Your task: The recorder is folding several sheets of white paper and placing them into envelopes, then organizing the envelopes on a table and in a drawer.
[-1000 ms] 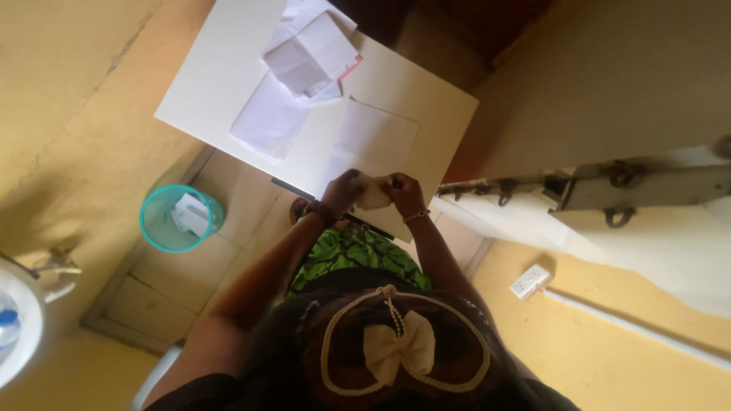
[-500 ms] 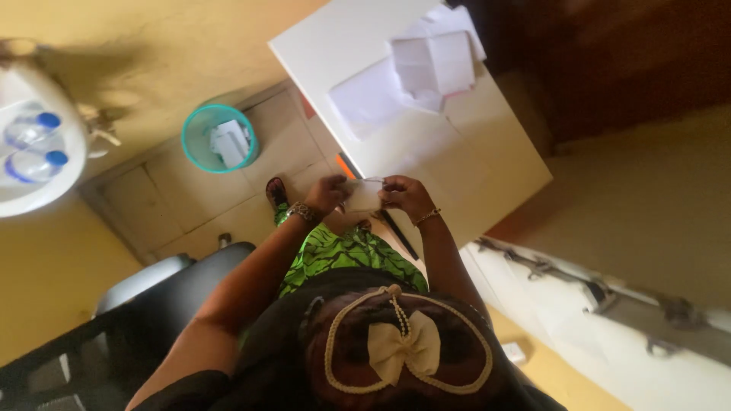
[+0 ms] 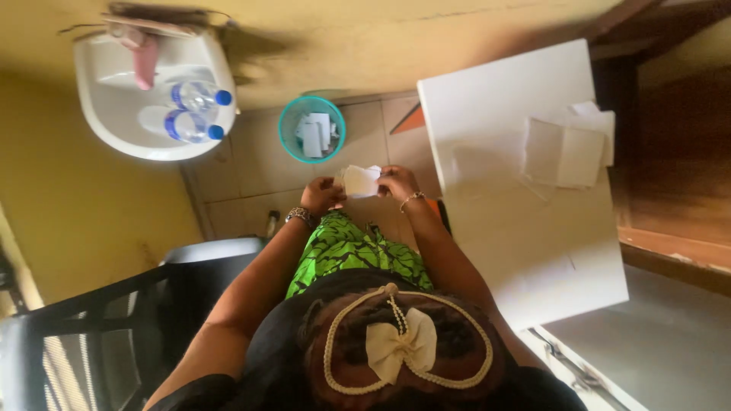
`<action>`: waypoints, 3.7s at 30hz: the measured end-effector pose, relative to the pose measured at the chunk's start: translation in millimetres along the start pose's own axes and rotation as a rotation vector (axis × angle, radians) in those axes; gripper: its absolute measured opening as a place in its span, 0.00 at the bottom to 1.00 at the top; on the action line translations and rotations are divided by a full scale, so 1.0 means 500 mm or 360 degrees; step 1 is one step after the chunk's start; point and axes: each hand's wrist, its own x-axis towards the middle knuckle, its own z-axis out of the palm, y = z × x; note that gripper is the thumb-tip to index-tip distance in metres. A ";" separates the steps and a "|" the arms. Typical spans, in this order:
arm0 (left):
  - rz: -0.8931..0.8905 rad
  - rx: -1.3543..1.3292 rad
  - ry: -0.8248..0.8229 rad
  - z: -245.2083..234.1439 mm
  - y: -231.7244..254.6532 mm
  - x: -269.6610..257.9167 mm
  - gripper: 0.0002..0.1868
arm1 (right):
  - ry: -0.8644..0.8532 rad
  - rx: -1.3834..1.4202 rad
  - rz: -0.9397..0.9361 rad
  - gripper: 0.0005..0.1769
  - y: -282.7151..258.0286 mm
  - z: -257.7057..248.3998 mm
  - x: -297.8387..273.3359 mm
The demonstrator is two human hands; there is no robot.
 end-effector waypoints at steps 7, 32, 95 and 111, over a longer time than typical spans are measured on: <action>-0.0062 -0.0413 -0.0010 -0.138 0.058 0.059 0.26 | 0.0073 0.0167 0.0346 0.09 -0.033 0.124 0.197; -0.0139 -0.0622 0.0065 -0.217 0.128 0.187 0.27 | 0.0054 0.0032 0.0620 0.26 -0.008 0.181 0.336; 0.1667 0.3142 -0.2186 0.771 -0.219 -0.019 0.41 | 0.1288 -0.2481 -0.0221 0.42 0.316 -0.401 -0.672; 0.1860 0.2991 -0.2142 0.766 -0.242 0.000 0.31 | 0.1456 -0.1624 -0.0736 0.10 0.390 -0.490 -0.656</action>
